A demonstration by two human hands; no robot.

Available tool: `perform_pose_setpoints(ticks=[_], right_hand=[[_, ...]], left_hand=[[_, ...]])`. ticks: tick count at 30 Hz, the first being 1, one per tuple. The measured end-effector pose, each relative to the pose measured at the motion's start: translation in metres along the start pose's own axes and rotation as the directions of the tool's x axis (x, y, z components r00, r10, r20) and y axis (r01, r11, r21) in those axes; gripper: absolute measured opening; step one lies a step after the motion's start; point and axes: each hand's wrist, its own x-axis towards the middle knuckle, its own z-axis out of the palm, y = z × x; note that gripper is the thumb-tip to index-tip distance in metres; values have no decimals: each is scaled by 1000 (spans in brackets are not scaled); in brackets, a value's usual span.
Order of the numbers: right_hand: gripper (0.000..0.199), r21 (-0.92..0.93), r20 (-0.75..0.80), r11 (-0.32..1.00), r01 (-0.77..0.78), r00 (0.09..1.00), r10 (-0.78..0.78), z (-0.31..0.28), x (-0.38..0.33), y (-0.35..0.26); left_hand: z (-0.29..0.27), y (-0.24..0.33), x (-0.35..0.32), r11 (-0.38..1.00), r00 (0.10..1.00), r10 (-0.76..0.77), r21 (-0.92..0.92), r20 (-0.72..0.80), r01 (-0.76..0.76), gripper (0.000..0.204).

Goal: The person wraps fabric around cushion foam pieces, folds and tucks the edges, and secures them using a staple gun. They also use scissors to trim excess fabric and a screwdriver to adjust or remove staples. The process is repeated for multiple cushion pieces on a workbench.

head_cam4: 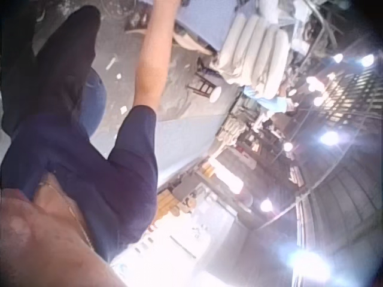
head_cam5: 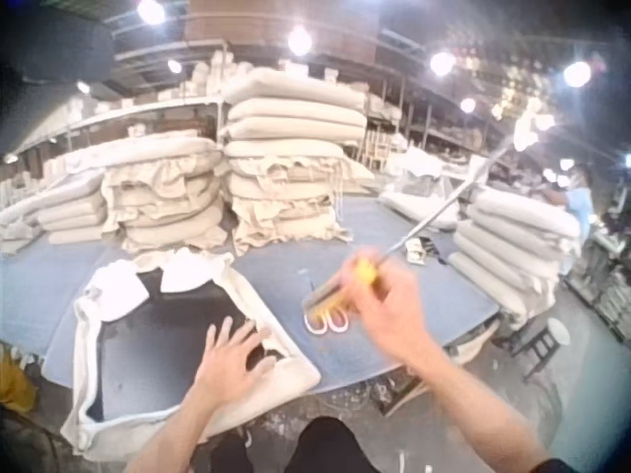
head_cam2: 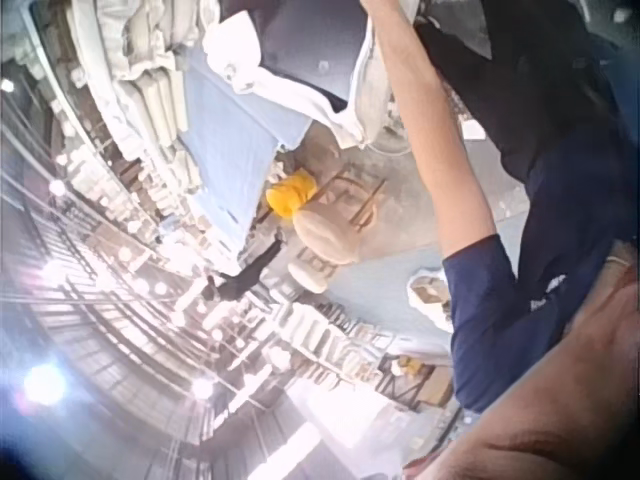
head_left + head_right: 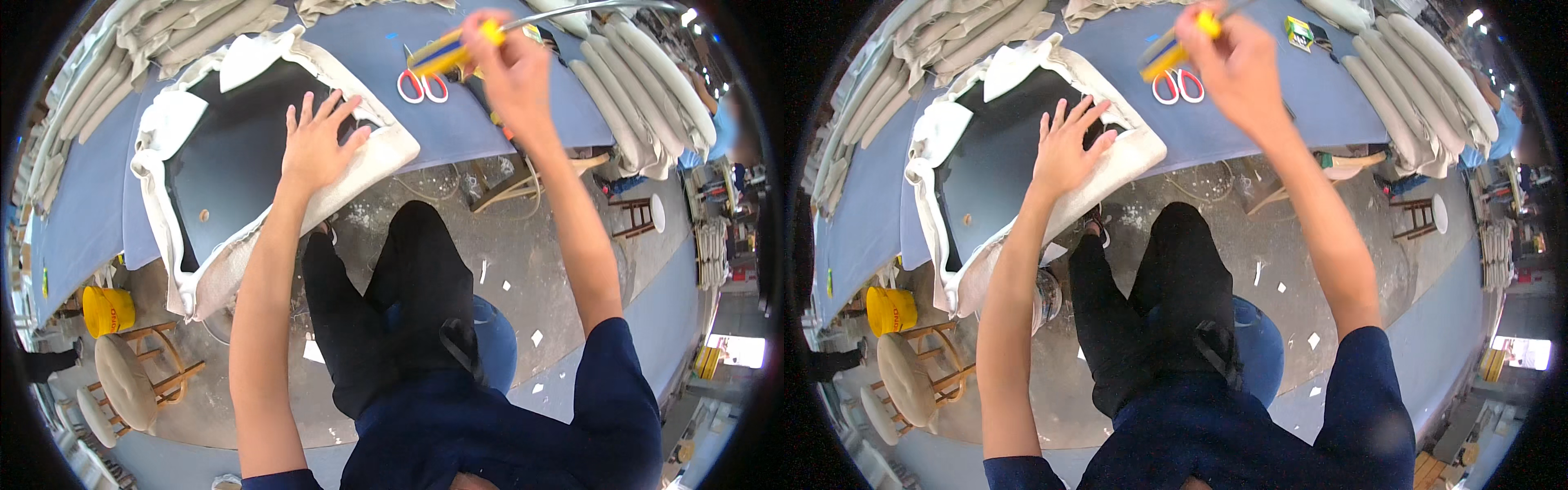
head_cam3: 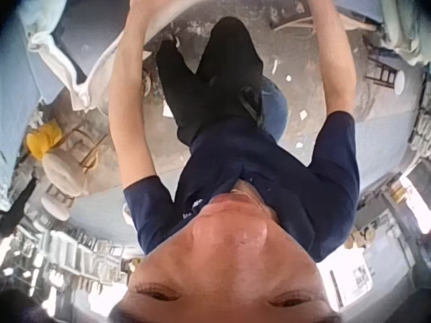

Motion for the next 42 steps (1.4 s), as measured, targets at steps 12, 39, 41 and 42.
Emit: perform_pose_setpoints(ticks=[12,39,41,42], right_hand=[[16,288,-49,957,-17,998,33,-16,10,-34],[61,-223,-59,868,-443,895,442,60,-65,166],[59,-213,-84,875,-434,901,426,61,-67,165],[58,-208,-95,880,-427,904,417,61,-68,165]], left_hand=[[0,14,8,995,993,103,-8,-53,-104,55],[22,96,40,934,897,349,-179,271,-310,22],[27,99,39,930,905,342,-233,254,-286,18],[26,100,38,935,911,316,-250,266,-252,17]])
